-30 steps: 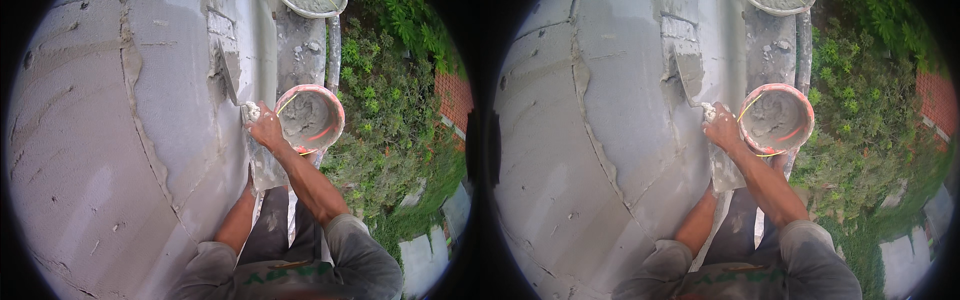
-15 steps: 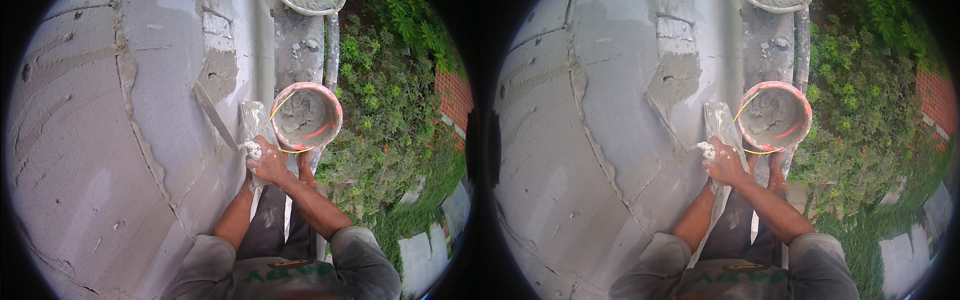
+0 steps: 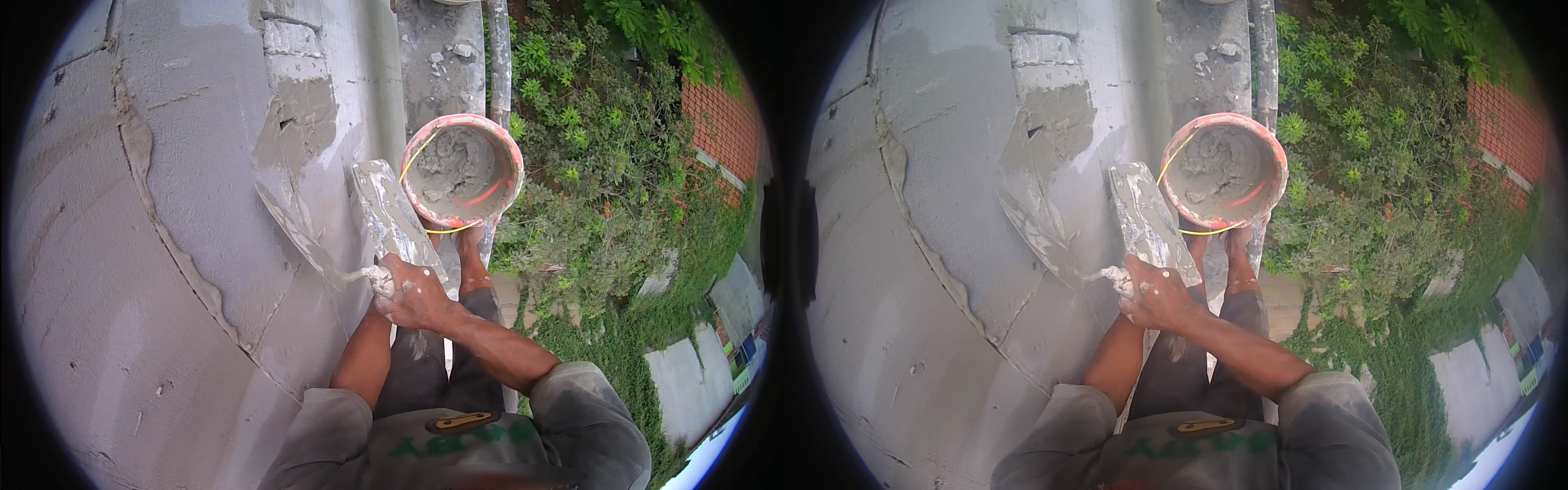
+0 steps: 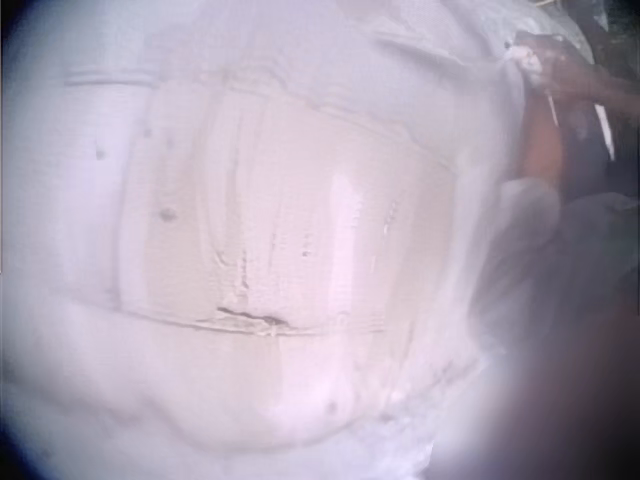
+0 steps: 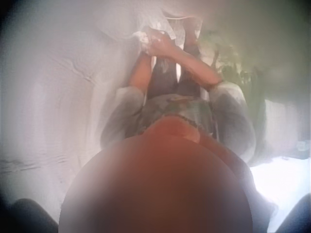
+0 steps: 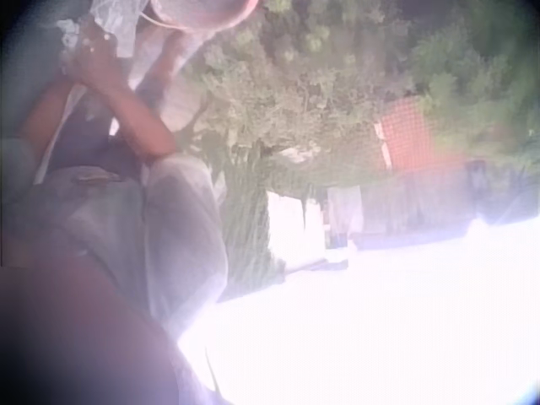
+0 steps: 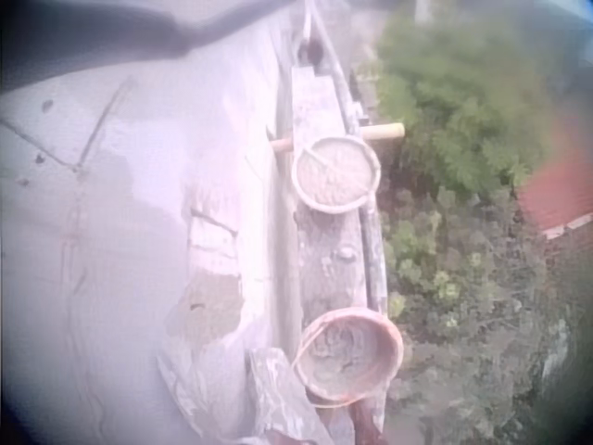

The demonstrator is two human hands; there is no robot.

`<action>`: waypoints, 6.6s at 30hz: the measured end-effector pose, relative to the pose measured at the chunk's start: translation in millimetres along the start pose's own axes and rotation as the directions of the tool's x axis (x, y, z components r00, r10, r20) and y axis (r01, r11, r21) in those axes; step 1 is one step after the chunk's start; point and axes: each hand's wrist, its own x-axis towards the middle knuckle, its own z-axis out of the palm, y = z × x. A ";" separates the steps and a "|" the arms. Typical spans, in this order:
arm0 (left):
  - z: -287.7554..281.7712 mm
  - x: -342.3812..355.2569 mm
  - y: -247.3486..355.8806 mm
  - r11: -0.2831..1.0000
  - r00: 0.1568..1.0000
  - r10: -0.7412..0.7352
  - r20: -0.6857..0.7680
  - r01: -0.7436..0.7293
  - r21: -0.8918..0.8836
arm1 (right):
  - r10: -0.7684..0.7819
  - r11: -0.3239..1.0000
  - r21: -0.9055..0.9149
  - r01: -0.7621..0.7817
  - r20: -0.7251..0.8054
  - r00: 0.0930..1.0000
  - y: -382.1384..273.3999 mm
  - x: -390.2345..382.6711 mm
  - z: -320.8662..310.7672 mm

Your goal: The person scoops wet cement from a bucket with a trowel and applies it to a vertical wall, smoothing the surface with a flat trowel. The person repeatedly transfers material from the bucket to the wall and levels the applied layer.

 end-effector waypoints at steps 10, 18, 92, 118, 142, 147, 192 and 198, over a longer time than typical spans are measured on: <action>-4.5 28.5 -0.9 0.964 0.985 0.174 0.018 -0.174 0.202 | 0.449 0.409 -0.747 -0.524 -0.335 0.828 150.4 -8.3 -168.9; 19.9 45.4 5.4 0.773 0.926 0.348 -0.149 -0.193 0.604 | 0.458 0.173 -0.926 -0.335 -0.225 0.860 208.9 84.4 -159.0; 12.7 37.7 23.4 0.985 0.972 0.107 -0.209 -0.074 0.157 | 0.027 0.957 -0.256 -0.139 -0.397 0.917 60.5 190.5 10.8; 62.9 31.4 61.2 0.993 0.979 0.092 -0.182 -0.076 0.096 | 0.086 0.993 -0.043 -0.114 -0.420 0.903 65.5 148.4 -18.5; 55.4 21.4 70.9 0.992 0.984 0.115 -0.139 -0.107 0.065 | -0.184 0.981 0.045 0.187 -0.062 0.981 -25.2 107.9 -27.9; 72.0 31.1 75.6 0.996 0.993 0.079 -0.093 -0.075 0.045 | -0.086 0.995 0.036 0.096 -0.218 0.972 29.7 140.1 -34.5; 47.3 62.1 29.5 0.999 0.997 0.033 -0.072 -0.032 0.024 | 0.060 0.975 -0.180 -0.132 -0.357 0.932 18.1 252.1 -77.2; 43.4 50.6 40.3 0.998 0.996 0.032 -0.086 -0.027 0.055 | 0.109 0.985 -0.098 -0.140 -0.271 0.957 -14.4 192.0 -45.6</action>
